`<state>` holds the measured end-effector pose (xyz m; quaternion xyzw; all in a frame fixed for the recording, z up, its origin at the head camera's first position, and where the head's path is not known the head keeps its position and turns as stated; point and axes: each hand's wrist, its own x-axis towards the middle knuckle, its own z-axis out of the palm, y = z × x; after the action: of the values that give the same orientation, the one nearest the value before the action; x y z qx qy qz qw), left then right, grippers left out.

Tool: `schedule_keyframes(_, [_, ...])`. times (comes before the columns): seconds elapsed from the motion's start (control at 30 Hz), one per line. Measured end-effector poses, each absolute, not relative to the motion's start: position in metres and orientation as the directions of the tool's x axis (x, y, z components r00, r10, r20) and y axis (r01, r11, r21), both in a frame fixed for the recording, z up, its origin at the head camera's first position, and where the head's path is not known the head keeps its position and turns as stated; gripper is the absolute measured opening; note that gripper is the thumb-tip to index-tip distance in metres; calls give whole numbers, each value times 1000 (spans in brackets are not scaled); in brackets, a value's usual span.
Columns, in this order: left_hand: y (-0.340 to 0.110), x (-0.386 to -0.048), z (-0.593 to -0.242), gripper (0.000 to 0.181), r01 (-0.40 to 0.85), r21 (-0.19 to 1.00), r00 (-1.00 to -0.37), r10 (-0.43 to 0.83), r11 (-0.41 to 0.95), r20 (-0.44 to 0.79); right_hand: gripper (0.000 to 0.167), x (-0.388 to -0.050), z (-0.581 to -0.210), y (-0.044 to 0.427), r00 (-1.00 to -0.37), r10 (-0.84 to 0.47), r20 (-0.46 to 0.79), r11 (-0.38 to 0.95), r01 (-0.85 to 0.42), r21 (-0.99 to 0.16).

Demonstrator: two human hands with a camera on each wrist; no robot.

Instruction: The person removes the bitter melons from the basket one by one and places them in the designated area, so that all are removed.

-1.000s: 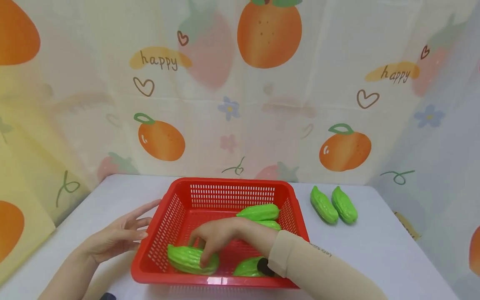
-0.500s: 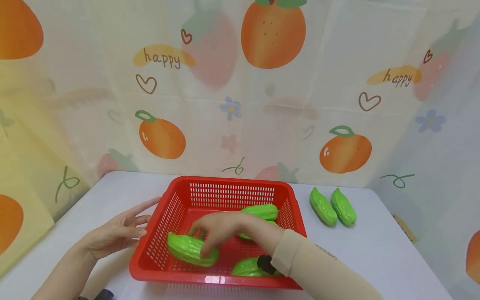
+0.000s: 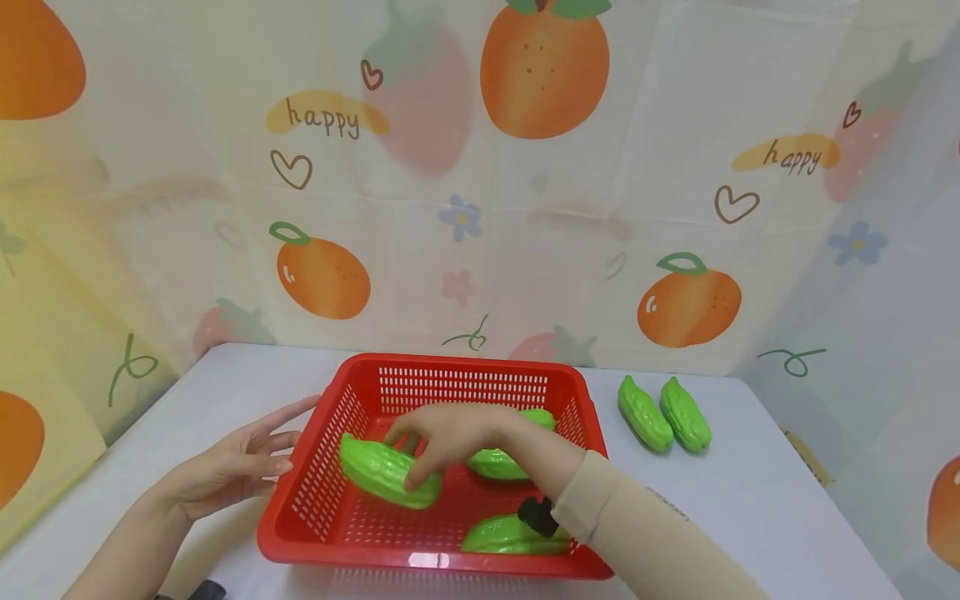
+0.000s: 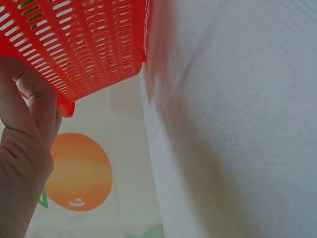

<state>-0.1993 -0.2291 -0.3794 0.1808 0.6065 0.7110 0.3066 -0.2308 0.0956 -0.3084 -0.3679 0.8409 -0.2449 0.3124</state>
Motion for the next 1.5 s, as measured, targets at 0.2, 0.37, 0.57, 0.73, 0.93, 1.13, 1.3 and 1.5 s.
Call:
schedule_keyframes(0.2, [-229,-198,-379,76,-220,973,-752,649,-75,-120,56,-234,-299,103,-574,-751,-328,626,-459,-630])
schedule_keyframes(0.37, [-228,-197,-378,76,-223,972,-752,648,-78,-121,55,-237,-293,111,-589,-750,-300,616,-460,-639])
schedule_keyframes(0.57, [-229,-198,-378,75,-219,972,-742,662,-90,-106,57,-241,-286,120,-602,-748,-279,596,-425,-681])
schedule_keyframes(0.73, [-230,-199,-378,75,-212,972,-737,670,-103,-90,58,-245,-282,130,-630,-728,-272,596,-386,-704])
schedule_keyframes(0.93, [-230,-199,-379,74,-225,971,-745,657,-85,-115,61,-251,-279,144,-662,-705,-255,597,-359,-717])
schedule_keyframes(1.13, [-229,-198,-379,75,-226,969,-737,668,-100,-103,62,-255,-277,157,-682,-697,-220,582,-360,-729])
schedule_keyframes(1.3, [-229,-197,-378,75,-223,969,-734,672,-106,-96,64,-256,-275,165,-692,-693,-201,562,-345,-752])
schedule_keyframes(1.5, [-229,-197,-378,76,-221,969,-736,670,-107,-93,63,-258,-273,176,-704,-687,-179,538,-327,-777])
